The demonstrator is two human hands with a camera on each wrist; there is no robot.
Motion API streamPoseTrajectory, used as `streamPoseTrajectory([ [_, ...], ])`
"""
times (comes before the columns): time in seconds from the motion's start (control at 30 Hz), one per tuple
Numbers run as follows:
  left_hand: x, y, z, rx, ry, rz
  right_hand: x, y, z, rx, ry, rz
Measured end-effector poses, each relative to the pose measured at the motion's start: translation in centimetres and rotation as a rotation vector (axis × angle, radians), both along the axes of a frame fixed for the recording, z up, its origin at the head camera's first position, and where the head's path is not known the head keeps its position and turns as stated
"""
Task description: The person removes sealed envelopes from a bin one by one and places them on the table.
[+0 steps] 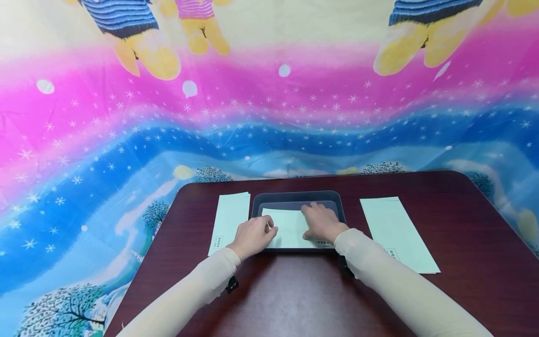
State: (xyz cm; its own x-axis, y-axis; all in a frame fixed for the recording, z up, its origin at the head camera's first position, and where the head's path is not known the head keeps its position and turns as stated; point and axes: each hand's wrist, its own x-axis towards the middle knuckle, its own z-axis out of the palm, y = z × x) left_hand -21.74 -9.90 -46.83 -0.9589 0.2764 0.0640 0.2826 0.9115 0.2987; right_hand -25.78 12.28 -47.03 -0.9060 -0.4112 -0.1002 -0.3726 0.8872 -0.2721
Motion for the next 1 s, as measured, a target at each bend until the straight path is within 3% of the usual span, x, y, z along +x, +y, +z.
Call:
streamPoseTrajectory([
  [0.3,0.1,0.0,-0.3,0.009,-0.007,-0.009,-0.5,0.2,-0.1,-0.048,0.029,-0.001],
  [1.0,0.0,-0.4,0.5,0.042,0.019,0.017,-0.1,1.4,1.1,-0.145,0.137,-0.060],
])
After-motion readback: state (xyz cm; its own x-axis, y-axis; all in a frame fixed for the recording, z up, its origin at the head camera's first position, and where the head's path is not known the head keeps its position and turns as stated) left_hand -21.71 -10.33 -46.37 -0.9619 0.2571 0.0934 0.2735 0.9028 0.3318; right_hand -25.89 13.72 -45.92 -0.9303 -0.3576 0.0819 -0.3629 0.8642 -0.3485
